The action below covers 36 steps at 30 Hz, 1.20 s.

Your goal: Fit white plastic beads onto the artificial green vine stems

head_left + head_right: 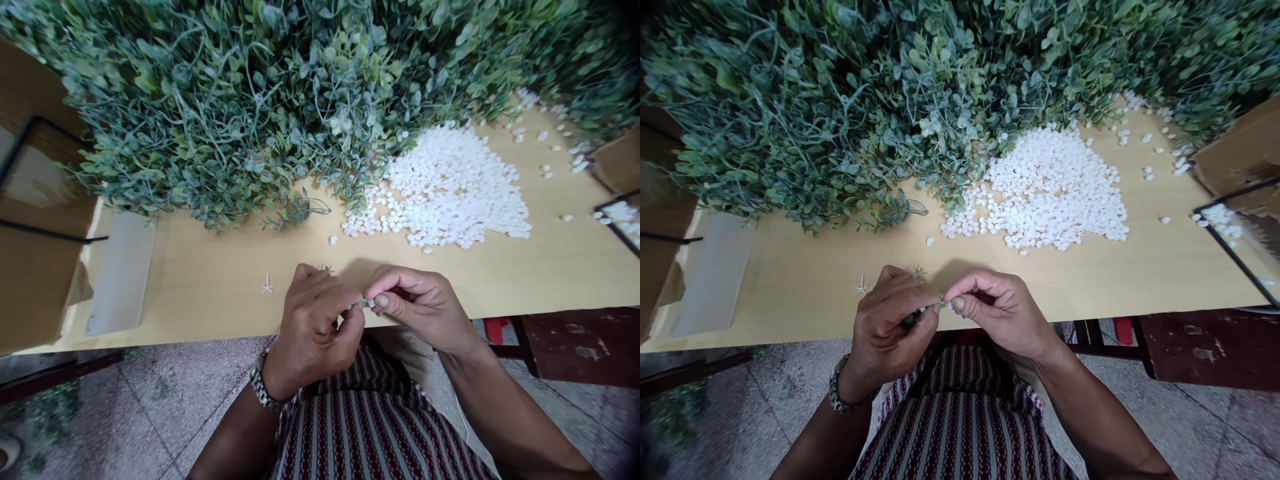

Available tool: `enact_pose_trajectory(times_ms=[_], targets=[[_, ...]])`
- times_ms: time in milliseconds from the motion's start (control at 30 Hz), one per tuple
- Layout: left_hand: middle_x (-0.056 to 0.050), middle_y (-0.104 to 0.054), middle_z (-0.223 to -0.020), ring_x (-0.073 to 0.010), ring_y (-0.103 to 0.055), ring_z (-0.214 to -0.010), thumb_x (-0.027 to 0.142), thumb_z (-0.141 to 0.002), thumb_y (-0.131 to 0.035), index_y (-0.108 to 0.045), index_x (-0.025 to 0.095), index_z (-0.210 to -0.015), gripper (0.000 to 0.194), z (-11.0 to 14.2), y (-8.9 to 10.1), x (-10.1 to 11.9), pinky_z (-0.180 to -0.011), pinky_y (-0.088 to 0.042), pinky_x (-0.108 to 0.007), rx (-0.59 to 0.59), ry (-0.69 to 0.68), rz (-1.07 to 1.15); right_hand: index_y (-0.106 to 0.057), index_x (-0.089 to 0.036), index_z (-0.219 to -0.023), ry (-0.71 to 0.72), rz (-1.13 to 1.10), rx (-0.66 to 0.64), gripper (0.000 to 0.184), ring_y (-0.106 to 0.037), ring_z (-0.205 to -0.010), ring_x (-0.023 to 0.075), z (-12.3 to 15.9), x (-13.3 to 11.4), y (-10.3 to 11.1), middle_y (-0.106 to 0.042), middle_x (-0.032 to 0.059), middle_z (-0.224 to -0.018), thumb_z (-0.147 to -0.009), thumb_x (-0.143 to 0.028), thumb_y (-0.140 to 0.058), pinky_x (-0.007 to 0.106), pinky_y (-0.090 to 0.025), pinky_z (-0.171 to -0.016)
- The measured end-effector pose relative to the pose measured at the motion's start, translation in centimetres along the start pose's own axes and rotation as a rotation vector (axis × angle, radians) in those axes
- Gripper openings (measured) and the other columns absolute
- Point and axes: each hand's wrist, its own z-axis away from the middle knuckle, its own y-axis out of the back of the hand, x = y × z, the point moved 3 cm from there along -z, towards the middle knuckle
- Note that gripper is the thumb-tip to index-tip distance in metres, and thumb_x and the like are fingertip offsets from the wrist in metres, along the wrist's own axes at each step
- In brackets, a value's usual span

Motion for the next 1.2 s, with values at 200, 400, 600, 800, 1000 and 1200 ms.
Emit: enact_pose_trajectory(times_ms=[200, 400, 600, 800, 1000, 1200], targets=[[0.003, -0.052, -0.056, -0.0105, -0.043, -0.054, 0.004, -0.073, -0.054, -0.057, 0.016, -0.068, 0.014, 0.0, -0.1, -0.1, -0.064, -0.035, -0.03, -0.001, -0.045, 0.012, -0.068, -0.019, -0.077, -0.016, -0.007, 0.022, 0.007, -0.049, -0.058, 0.0092, 0.1, 0.2, 0.0, -0.057, -0.0006, -0.064, -0.078, -0.026, -0.067, 0.023, -0.04, -0.054], [0.002, -0.052, -0.057, -0.0107, -0.041, -0.053, 0.005, -0.076, -0.053, -0.055, 0.017, -0.069, 0.014, 0.0, -0.3, -0.1, -0.064, -0.035, -0.031, 0.0, -0.084, 0.037, -0.067, -0.018, -0.077, -0.014, -0.016, 0.013, 0.007, -0.048, -0.057, 0.009, 0.1, 0.2, 0.0, -0.055, -0.001, -0.064, -0.078, -0.025, -0.068, 0.022, -0.039, -0.052], [0.001, -0.051, -0.056, -0.0111, -0.037, -0.053, 0.004, -0.076, -0.052, -0.052, 0.016, -0.066, 0.015, -0.2, -0.2, 0.0, -0.063, -0.034, -0.032, -0.024, -0.127, 0.019, -0.064, -0.018, -0.075, -0.036, -0.045, 0.018, 0.008, -0.049, -0.056, 0.0076, -0.1, 0.1, -0.2, -0.057, -0.0014, -0.064, -0.076, -0.024, -0.069, 0.02, -0.04, -0.052], [0.001, -0.053, -0.058, -0.0107, -0.039, -0.053, 0.004, -0.075, -0.053, -0.053, 0.017, -0.069, 0.014, -0.1, -0.5, -0.1, -0.064, -0.036, -0.032, 0.009, -0.129, 0.064, -0.062, -0.017, -0.074, -0.002, -0.06, 0.021, 0.01, -0.048, -0.055, 0.0076, 0.0, 0.0, -0.1, -0.056, -0.0016, -0.064, -0.076, -0.023, -0.069, 0.019, -0.04, -0.051], [0.002, -0.049, -0.057, -0.0106, -0.039, -0.054, 0.002, -0.074, -0.055, -0.056, 0.016, -0.073, 0.014, 0.0, -0.8, 0.1, -0.063, -0.037, -0.032, 0.073, -0.107, 0.128, -0.062, -0.02, -0.079, 0.085, 0.002, 0.029, 0.004, -0.049, -0.061, 0.0091, 0.2, 0.2, 0.0, -0.056, -0.0011, -0.069, -0.079, -0.019, -0.066, 0.02, -0.04, -0.055], [0.002, -0.05, -0.06, -0.0111, -0.044, -0.057, 0.0, -0.073, -0.056, -0.058, 0.016, -0.077, 0.016, 0.4, -1.3, 0.2, -0.063, -0.039, -0.032, 0.159, -0.065, 0.203, -0.06, -0.022, -0.084, 0.183, 0.004, 0.057, 0.005, -0.051, -0.067, 0.01, 0.4, 0.1, -0.2, -0.055, -0.001, -0.075, -0.083, -0.016, -0.061, 0.022, -0.041, -0.06]])
